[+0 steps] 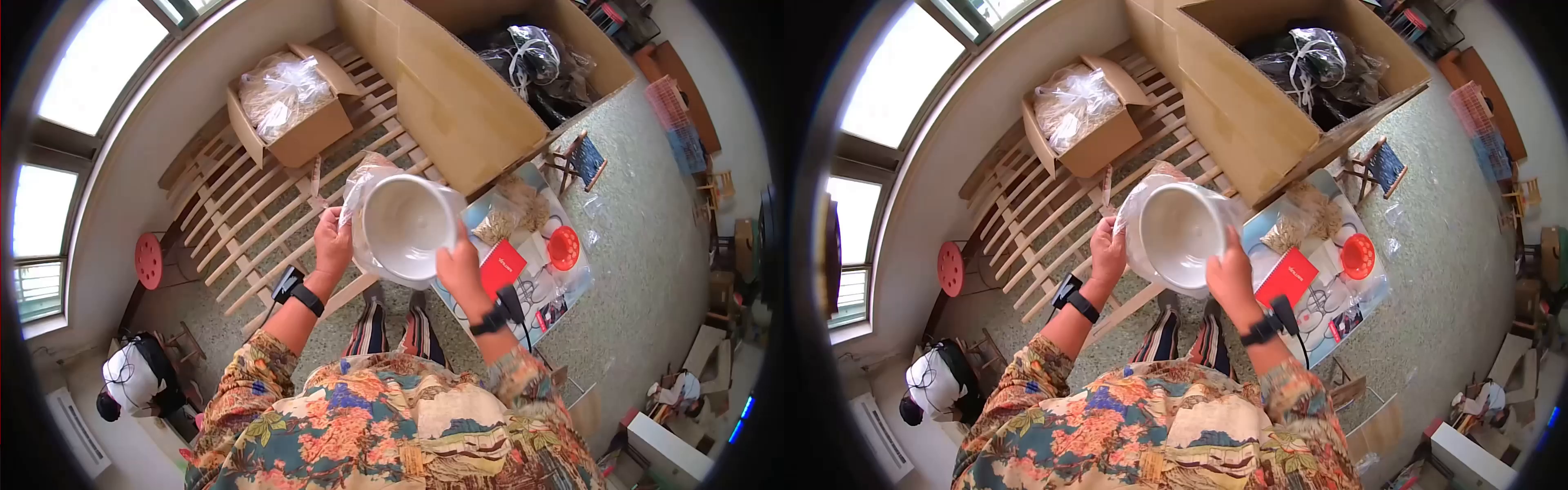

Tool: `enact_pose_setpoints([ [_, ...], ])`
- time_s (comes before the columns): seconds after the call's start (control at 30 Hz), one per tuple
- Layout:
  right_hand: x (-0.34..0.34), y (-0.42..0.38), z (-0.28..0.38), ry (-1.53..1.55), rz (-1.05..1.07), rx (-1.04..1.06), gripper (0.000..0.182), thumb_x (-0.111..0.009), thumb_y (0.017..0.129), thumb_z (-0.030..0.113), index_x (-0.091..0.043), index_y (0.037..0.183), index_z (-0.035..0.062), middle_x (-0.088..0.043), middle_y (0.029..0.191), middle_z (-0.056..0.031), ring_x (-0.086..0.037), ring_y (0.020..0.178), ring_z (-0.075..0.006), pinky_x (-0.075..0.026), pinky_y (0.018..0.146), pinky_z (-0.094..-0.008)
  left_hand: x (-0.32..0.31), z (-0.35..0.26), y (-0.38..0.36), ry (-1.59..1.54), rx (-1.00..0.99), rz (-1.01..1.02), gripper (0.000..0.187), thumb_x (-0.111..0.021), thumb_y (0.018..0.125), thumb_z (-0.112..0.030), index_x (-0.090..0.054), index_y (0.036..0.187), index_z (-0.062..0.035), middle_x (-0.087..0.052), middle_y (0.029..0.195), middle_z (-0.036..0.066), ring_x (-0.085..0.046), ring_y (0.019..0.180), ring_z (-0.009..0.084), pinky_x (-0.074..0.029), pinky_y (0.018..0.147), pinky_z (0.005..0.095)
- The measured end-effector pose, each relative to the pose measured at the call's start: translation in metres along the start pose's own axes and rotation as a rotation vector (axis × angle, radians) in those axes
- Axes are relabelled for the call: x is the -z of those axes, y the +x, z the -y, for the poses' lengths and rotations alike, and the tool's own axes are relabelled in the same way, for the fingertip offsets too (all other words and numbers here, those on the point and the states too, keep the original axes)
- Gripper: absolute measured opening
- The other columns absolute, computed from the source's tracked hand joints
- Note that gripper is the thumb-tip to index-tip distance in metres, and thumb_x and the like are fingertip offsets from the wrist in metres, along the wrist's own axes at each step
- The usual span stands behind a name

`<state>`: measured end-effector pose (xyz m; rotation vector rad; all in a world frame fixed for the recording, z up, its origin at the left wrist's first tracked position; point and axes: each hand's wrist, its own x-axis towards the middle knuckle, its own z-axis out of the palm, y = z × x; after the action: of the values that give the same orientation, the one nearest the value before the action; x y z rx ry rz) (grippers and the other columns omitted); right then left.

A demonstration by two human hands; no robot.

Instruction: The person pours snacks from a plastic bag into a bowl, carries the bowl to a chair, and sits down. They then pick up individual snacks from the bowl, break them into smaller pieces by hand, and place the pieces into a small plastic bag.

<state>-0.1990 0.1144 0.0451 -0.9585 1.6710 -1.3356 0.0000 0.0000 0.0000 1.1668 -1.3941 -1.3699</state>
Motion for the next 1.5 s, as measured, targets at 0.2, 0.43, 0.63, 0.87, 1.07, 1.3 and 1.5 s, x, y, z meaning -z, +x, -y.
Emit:
enact_pose_setpoints([
  [0.2, -0.057, 0.046, -0.029, -0.914, 0.353, 0.007, 0.031, -0.054, 0.078, 0.005, -0.045, 0.107, -0.0024, -0.058, 0.093, -0.0274, -0.062, 0.08, -0.0421, -0.052, 0.072, -0.047, 0.02, -0.011, 0.026, -0.111, 0.05, -0.261, 0.015, -0.052, 0.096, -0.018, -0.054, 0.092, -0.0032, -0.058, 0.079, -0.001, -0.05, 0.069, 0.0031, -0.042, 0.059, 0.0194],
  [0.43, -0.018, 0.071, -0.064, -1.021, 0.057, -0.142, 0.039, -0.053, 0.077, 0.003, -0.044, 0.114, -0.0049, -0.056, 0.098, -0.0287, -0.063, 0.078, -0.0411, -0.053, 0.067, -0.0463, -0.011, -0.043, 0.001, -0.005, 0.104, -0.003, 0.013, -0.051, 0.096, -0.015, -0.053, 0.094, -0.0022, -0.056, 0.079, -0.002, -0.048, 0.07, 0.003, -0.04, 0.06, 0.0189],
  [0.63, -0.054, 0.085, -0.114, -0.761, 0.121, 0.298, 0.04, -0.051, 0.085, 0.011, -0.047, 0.123, -0.001, -0.058, 0.114, -0.0221, -0.065, 0.083, -0.0369, -0.051, 0.074, -0.0492, -0.062, -0.071, -0.018, -0.154, 0.088, 0.12, 0.014, -0.05, 0.096, -0.016, -0.051, 0.096, -0.0024, -0.056, 0.083, -0.002, -0.047, 0.07, 0.0024, -0.04, 0.062, 0.0175],
  [0.87, -0.023, 0.131, -0.146, -0.605, -0.029, 0.09, 0.04, -0.051, 0.085, 0.011, -0.047, 0.123, -0.0007, -0.058, 0.114, -0.0217, -0.064, 0.083, -0.036, -0.051, 0.074, -0.0482, -0.075, -0.057, -0.056, 0.045, 0.133, 0.519, 0.008, -0.05, 0.094, -0.008, -0.052, 0.099, -0.0019, -0.054, 0.08, -0.002, -0.049, 0.075, 0.0055, -0.043, 0.07, 0.0224],
  [1.07, 0.01, 0.147, -0.175, -0.508, -0.104, -0.008, 0.04, -0.051, 0.085, 0.011, -0.047, 0.123, -0.0004, -0.058, 0.114, -0.0213, -0.064, 0.083, -0.0353, -0.052, 0.073, -0.0474, -0.035, -0.007, -0.014, -0.282, 0.5, 0.811, 0.024, -0.06, 0.089, -0.011, -0.05, 0.11, -0.0036, -0.055, 0.079, -0.001, -0.052, 0.074, 0.0077, -0.045, 0.069, 0.0231],
  [1.3, 0.014, 0.13, -0.202, -0.388, -0.113, -0.027, 0.041, -0.052, 0.085, 0.011, -0.047, 0.124, -0.0001, -0.058, 0.114, -0.0208, -0.064, 0.084, -0.0344, -0.052, 0.073, -0.0465, 0.033, 0.164, 0.061, -0.028, 0.701, 0.162, 0.072, -0.062, 0.086, -0.039, -0.03, 0.138, -0.0008, -0.057, 0.109, 0.014, -0.057, 0.097, 0.0216, -0.047, 0.079, 0.0345],
  [1.5, 0.01, 0.106, -0.229, -0.314, -0.109, -0.068, 0.041, -0.052, 0.085, 0.012, -0.047, 0.124, 0.0001, -0.058, 0.114, -0.0204, -0.064, 0.084, -0.0337, -0.052, 0.072, -0.0457, 0.001, 0.261, 0.071, 0.411, 0.64, 0.106, 0.089, -0.077, 0.069, -0.039, -0.035, 0.131, 0.0085, -0.058, 0.113, 0.021, -0.059, 0.1, 0.0282, -0.048, 0.082, 0.036],
])
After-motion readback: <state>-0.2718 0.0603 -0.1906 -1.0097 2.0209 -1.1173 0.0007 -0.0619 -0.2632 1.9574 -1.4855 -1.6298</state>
